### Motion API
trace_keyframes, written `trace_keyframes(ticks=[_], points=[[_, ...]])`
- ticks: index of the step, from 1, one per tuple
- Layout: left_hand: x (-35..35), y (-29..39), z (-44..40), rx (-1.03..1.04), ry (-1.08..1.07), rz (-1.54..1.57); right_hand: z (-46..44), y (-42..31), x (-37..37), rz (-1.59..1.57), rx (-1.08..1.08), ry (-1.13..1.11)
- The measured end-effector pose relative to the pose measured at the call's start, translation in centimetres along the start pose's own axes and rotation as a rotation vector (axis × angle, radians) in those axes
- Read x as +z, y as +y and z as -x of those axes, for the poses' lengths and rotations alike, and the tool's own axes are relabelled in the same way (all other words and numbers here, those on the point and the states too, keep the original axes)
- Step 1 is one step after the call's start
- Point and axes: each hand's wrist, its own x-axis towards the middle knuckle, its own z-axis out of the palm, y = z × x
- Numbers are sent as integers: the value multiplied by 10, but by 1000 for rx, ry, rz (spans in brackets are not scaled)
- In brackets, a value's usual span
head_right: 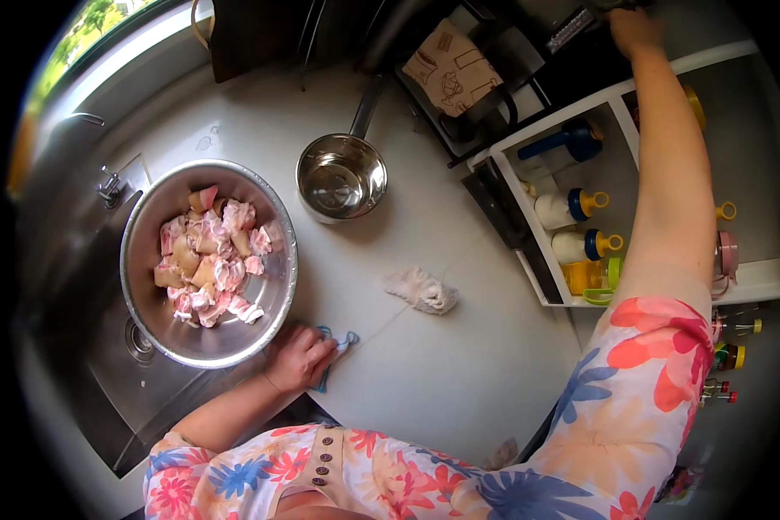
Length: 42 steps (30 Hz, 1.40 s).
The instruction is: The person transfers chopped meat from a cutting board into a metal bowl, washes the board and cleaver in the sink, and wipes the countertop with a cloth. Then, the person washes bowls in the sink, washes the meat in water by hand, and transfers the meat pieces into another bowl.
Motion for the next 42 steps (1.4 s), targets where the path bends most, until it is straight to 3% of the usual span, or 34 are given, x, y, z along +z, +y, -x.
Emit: trace_keyframes(ticks=[4,8,10,12,14,19,25,29,32,37,42], points=[[1,-1,-5,-3,-1,75,-1,10,-1,-253,144,170],[1,-2,-5,-2,0,60,30,-18,-48,-945,296,490],[2,-1,-6,-2,7,56,63,-62,-63,-1201,103,382],[-1,2,-10,-13,13,-26,119,-136,-67,-1378,-248,175],[-3,3,-10,-15,34,-45,167,-198,-75,-1348,-309,-22],[-4,3,-13,12,61,-78,214,-278,-39,-1451,-97,-562],[3,-1,-14,39,119,-156,279,-276,-17,-1659,6,-255],[14,-10,-17,75,182,-211,345,-272,2,-1416,-79,-235],[14,-23,-26,91,233,-265,380,-290,25,-1450,-163,-285],[12,-41,-40,57,248,-247,401,-309,34,-1410,-120,-239],[2,-32,-45,-46,71,-314,405,-329,21,-1274,33,-226]])
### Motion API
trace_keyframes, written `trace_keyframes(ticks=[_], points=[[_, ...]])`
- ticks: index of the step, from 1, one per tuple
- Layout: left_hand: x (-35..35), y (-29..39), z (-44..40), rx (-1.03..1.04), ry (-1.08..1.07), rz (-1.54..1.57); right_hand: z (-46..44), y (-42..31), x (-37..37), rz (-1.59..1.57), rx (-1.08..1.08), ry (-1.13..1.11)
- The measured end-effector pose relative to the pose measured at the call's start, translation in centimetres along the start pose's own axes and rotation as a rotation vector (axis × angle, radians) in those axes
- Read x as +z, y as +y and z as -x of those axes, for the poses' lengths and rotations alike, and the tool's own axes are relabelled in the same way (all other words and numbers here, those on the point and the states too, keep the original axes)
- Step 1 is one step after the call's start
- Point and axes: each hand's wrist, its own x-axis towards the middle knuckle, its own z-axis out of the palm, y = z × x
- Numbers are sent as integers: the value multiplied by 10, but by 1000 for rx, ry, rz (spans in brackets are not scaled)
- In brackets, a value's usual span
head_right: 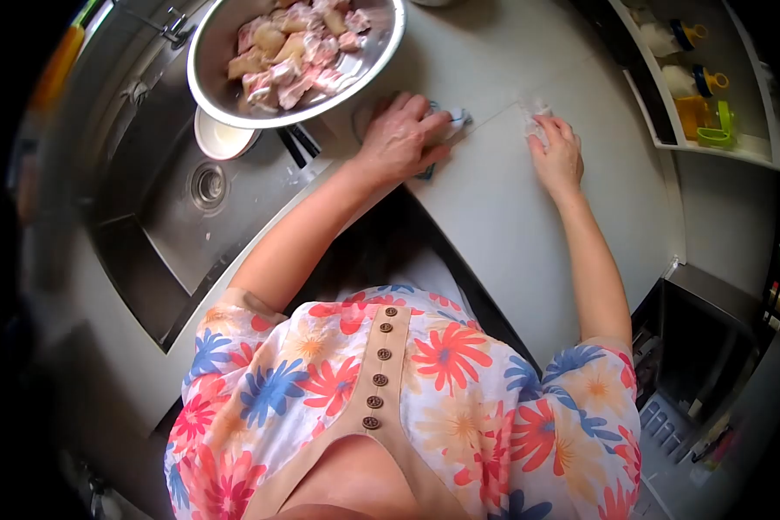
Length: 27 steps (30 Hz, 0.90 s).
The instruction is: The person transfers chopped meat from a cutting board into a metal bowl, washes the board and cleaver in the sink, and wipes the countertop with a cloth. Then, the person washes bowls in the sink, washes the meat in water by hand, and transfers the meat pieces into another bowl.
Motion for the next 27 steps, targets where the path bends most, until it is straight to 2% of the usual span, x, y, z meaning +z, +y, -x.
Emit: trace_keyframes(ticks=[1,6,9,11,13,15,18,21,23,24,25,27], points=[[5,2,-1,-32,-81,-39,4,-2,2,33,46,28],[11,16,17,-7,6,-153,6,31,9,169,138,158],[-12,13,41,-22,114,-154,7,65,-2,286,219,185],[-47,8,79,-167,49,-224,-2,87,1,342,217,199],[-87,-4,133,-250,104,-345,-9,91,0,381,239,182],[-127,-18,203,-441,130,-456,-12,92,-7,413,244,175],[-180,-40,317,-617,179,-732,-15,88,-5,416,237,178],[-232,-58,400,-843,74,-1030,-8,83,-7,410,246,166],[-247,-58,410,-1014,240,-1001,-7,83,-4,409,237,171],[-244,-54,406,-1026,337,-919,-11,81,-2,413,223,173],[-234,-50,400,-1035,433,-836,-15,79,-1,417,208,175],[-206,-42,368,-894,450,-642,-20,69,1,406,196,178]])
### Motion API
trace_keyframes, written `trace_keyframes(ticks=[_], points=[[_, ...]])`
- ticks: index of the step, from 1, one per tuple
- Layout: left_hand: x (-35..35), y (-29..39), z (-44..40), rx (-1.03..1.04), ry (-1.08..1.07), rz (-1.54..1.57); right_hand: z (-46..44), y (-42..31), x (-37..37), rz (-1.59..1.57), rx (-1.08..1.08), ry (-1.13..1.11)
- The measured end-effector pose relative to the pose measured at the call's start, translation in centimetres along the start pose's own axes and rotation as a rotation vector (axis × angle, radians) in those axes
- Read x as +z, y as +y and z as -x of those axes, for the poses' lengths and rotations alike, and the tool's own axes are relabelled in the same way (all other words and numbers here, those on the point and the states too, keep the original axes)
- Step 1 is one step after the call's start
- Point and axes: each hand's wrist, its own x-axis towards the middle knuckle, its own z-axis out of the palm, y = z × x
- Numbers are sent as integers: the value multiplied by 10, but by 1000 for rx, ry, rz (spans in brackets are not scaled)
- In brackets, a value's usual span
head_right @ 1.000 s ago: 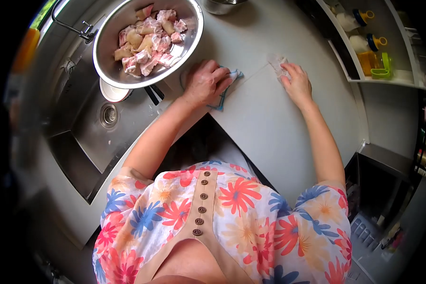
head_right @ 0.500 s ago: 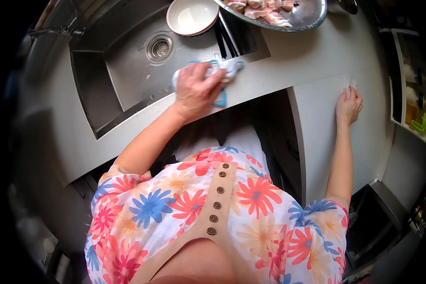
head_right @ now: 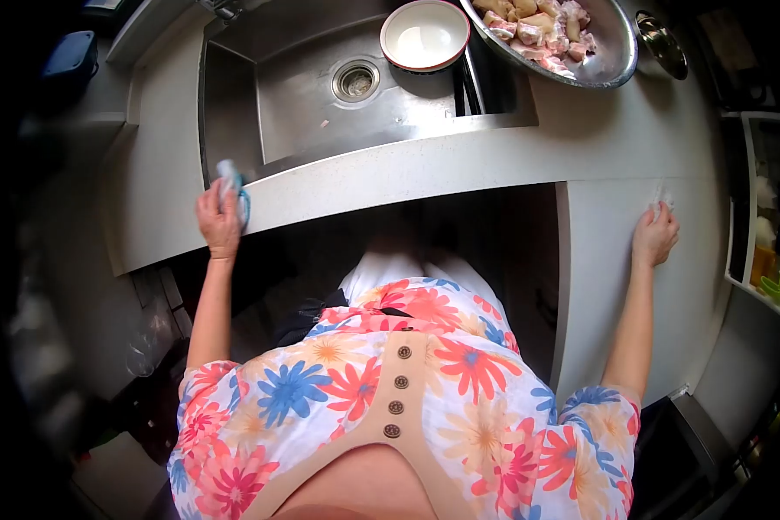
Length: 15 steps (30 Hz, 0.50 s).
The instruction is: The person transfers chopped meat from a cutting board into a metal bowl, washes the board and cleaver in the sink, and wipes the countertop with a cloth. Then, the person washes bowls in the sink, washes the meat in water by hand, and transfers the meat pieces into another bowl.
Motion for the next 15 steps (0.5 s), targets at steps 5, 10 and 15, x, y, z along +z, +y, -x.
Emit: trace_keyframes(ticks=[5,10,15], points=[[10,12,7,103,-23,-126,-12,-21,-5,-53,-100,36],[4,-28,11,96,-12,-251,2,-13,13,-33,-138,-43],[-18,-64,14,79,-64,-473,-3,33,20,-109,-98,-251]])
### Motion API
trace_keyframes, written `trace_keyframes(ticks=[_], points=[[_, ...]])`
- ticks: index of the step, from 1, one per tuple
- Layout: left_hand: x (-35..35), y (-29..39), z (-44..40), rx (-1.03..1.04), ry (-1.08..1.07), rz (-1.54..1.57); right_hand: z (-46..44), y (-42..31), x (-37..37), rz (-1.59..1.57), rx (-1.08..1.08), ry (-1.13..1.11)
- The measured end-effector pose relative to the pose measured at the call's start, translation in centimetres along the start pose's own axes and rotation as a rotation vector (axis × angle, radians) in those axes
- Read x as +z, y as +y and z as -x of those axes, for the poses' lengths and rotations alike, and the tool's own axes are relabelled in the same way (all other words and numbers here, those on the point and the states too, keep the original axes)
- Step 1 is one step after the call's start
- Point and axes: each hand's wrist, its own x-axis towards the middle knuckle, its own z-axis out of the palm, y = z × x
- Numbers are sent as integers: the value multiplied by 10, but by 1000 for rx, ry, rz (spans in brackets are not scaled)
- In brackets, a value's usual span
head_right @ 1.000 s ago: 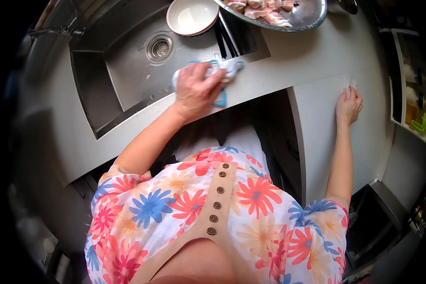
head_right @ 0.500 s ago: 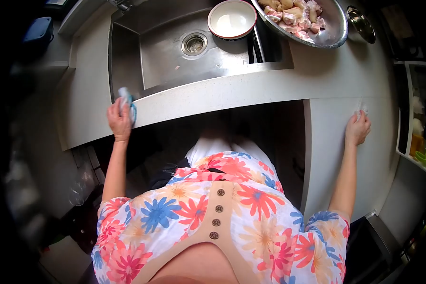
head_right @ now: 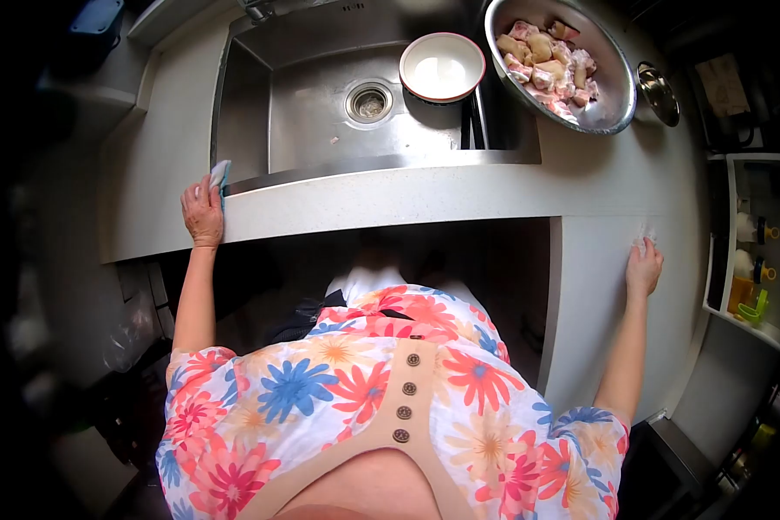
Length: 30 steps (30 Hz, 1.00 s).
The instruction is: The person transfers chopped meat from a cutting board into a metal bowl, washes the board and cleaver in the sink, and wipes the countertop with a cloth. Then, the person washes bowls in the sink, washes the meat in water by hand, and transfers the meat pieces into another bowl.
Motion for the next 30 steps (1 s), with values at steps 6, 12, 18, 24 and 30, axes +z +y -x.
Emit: trace_keyframes(ticks=[6,12,18,24,30], points=[[19,-37,-29,-146,12,-178,18,-8,-45,-80,-48,181],[-44,54,-110,101,280,147,58,-170,-71,-565,-639,251],[16,206,-118,538,-572,234,60,-214,-27,-394,-662,270],[96,263,-92,646,-711,396,74,-204,-40,-313,-637,199],[107,310,-141,616,-537,524,72,-210,-49,-335,-640,199]])
